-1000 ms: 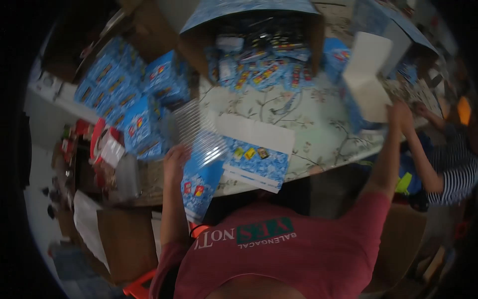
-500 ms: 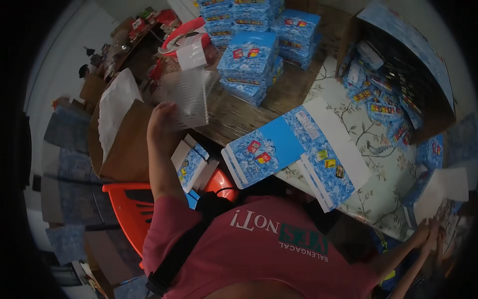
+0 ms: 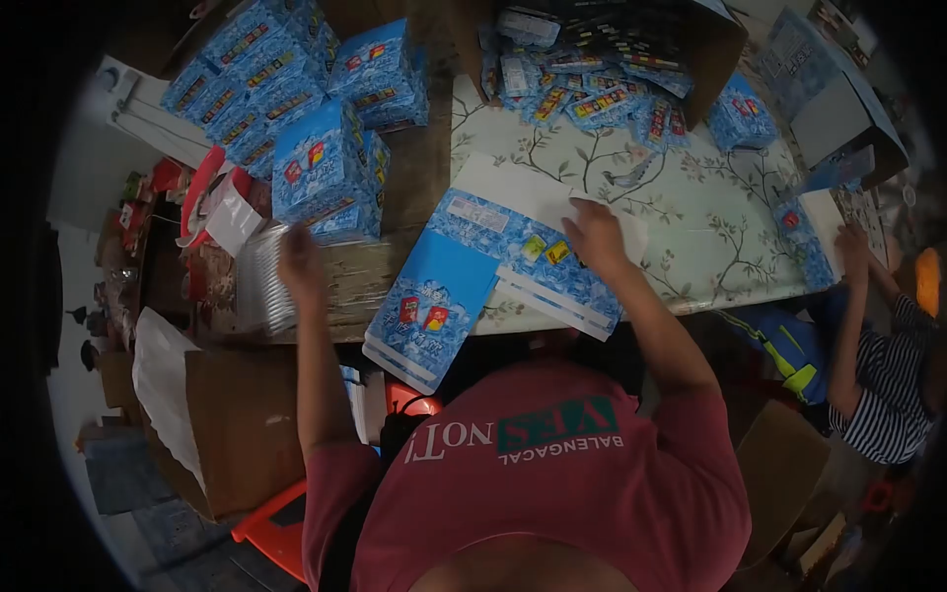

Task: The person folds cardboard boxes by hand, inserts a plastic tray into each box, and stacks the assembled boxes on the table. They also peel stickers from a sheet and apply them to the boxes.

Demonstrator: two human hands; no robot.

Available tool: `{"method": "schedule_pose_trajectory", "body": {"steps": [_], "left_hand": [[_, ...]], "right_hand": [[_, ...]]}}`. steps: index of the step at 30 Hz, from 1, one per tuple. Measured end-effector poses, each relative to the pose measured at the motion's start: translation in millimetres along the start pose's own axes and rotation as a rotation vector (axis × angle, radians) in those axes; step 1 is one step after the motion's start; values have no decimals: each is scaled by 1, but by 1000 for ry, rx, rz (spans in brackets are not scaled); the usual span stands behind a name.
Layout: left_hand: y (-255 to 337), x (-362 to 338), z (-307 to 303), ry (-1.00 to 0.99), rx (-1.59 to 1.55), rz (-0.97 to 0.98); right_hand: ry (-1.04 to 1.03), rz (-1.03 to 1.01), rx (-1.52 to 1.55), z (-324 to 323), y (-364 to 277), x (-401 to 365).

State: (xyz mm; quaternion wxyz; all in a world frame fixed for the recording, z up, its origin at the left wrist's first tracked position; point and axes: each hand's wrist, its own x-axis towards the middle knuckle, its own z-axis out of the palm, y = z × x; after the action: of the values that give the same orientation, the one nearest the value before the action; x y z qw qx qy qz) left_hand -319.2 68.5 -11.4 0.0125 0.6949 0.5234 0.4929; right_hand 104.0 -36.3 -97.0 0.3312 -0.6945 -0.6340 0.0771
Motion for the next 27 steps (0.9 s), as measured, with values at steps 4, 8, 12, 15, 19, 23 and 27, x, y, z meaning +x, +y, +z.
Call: {"method": "schedule_pose_trajectory", "body": {"steps": [4, 8, 12, 15, 19, 23, 27], "left_hand": [[33, -64, 121, -375, 205, 71], [31, -60, 150, -687, 258, -302], [31, -50, 137, -601, -397, -590], [70, -42, 113, -466, -867, -631], [97, -35, 99, -465, -1042, -627], [84, -34, 99, -400, -934, -546], [110, -13, 84, -267, -428, -190]], "right_hand": [[240, -389, -345, 56, -31, 7], [190, -389, -297, 57, -17, 13], [85, -86, 25, 36, -15, 13], [-60, 152, 218, 16, -32, 23], [-402, 416, 887, -14, -49, 45], [-653, 528, 1101, -27, -49, 58], [-541, 334, 898, -65, -102, 66]]}}
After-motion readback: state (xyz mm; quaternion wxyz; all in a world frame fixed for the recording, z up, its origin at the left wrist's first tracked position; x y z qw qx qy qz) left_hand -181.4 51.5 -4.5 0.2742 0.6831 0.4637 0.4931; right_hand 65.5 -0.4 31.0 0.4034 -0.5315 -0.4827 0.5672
